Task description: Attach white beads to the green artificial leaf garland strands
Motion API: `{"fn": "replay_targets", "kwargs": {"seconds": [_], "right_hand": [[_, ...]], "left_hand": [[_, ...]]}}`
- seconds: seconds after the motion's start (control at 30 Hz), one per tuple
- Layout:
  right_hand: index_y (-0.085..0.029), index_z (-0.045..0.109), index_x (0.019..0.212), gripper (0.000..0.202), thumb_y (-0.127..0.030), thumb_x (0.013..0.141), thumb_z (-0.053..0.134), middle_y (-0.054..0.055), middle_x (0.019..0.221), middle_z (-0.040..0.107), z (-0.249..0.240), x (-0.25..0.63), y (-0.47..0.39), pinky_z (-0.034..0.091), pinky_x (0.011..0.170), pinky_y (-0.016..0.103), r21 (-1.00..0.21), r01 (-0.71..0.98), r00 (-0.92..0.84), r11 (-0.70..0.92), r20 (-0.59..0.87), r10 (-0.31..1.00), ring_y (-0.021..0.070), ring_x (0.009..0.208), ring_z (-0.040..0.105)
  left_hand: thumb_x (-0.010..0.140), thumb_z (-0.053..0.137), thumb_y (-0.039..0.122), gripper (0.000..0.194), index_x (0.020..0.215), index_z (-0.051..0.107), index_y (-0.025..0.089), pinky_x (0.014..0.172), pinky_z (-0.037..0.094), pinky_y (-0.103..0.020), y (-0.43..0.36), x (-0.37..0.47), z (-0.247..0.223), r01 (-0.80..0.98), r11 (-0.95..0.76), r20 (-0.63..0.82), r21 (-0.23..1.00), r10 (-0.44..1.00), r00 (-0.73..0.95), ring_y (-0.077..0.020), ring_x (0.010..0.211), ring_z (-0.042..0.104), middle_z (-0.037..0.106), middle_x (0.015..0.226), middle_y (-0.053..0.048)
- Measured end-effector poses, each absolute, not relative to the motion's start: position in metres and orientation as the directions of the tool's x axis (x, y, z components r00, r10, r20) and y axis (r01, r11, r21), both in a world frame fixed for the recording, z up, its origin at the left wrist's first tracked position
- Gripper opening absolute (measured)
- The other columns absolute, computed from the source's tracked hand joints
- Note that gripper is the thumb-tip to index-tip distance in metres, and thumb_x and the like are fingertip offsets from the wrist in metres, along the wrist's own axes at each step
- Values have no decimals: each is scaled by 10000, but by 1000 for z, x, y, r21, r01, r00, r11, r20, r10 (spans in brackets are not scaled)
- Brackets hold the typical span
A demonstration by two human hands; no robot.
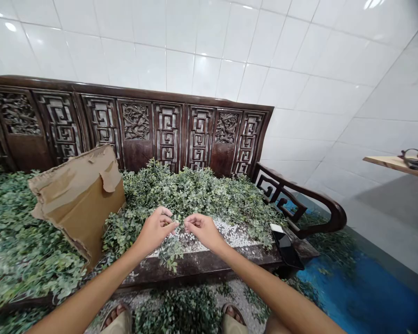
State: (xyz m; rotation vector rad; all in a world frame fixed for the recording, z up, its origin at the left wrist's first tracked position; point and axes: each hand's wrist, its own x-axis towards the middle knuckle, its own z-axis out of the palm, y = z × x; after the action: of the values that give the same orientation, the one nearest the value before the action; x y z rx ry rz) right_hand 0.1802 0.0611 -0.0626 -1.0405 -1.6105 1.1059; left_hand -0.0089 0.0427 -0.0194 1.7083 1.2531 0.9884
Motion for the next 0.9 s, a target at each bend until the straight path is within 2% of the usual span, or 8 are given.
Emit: {"fn": "replay_targets", "kwargs": {"seconds": [0.1, 0.17, 0.23, 0.33, 0.57, 0.73, 0.9], "right_hand": [[-176, 688, 848, 255, -419, 771, 685, 17, 732, 690, -43, 171, 52, 544, 674, 297, -968, 37, -263, 250, 232, 937, 156, 668, 652], [-174, 701, 831, 240, -401, 751, 717, 12, 713, 691, -34, 168, 47, 538, 660, 291, -971, -50, -265, 233, 238, 935, 150, 645, 643], [-170, 705, 820, 238, -387, 731, 744, 5, 691, 689, -26, 167, 43, 536, 658, 290, -972, -121, -254, 200, 225, 941, 144, 631, 638], [-164, 706, 832, 254, -385, 718, 761, 3, 688, 693, -17, 168, 37, 539, 677, 297, -975, -161, -248, 154, 191, 950, 145, 642, 645], [-165, 735, 812, 235, -397, 785, 707, -9, 628, 657, -7, 168, 25, 485, 587, 255, -978, -135, -308, 161, 196, 931, 119, 570, 576], [-156, 739, 802, 198, -341, 738, 771, -16, 647, 633, -8, 163, 19, 438, 564, 203, -940, -342, -325, -2, 116, 939, 85, 576, 531], [-126, 749, 808, 197, -261, 687, 827, -13, 635, 633, -8, 161, 17, 437, 572, 155, -852, -481, -443, -204, 35, 896, 54, 579, 529]], "left_hand": [[803, 566, 403, 204, 778, 574, 201, 569, 447, -249, 31, -7, -10, 350, -260, 176, 900, 951, 253, -171, 597, 625, 614, 588, 32], [865, 484, 399, 237, 761, 583, 209, 572, 414, -245, 23, -6, -5, 461, -329, 210, 824, 933, 291, -156, 568, 571, 577, 557, 42], [921, 385, 382, 288, 741, 538, 216, 601, 397, -250, 15, -5, -3, 553, -403, 248, 729, 909, 334, -150, 600, 537, 560, 619, 35], [956, 309, 353, 288, 755, 471, 226, 632, 383, -258, 6, -2, -5, 595, -461, 268, 659, 882, 387, -155, 660, 518, 544, 703, 25], [954, 307, 338, 296, 706, 425, 227, 589, 332, -243, -2, 2, 1, 550, -466, 294, 694, 880, 374, -135, 602, 450, 498, 648, 46], [927, 330, 348, 318, 646, 402, 217, 556, 290, -236, -4, 3, 7, 493, -420, 287, 762, 901, 324, -119, 548, 378, 400, 574, 64], [914, 324, 383, 325, 684, 460, 199, 572, 297, -241, -5, 1, 7, 377, -347, 212, 859, 911, 355, -127, 584, 373, 403, 606, 51]]}}
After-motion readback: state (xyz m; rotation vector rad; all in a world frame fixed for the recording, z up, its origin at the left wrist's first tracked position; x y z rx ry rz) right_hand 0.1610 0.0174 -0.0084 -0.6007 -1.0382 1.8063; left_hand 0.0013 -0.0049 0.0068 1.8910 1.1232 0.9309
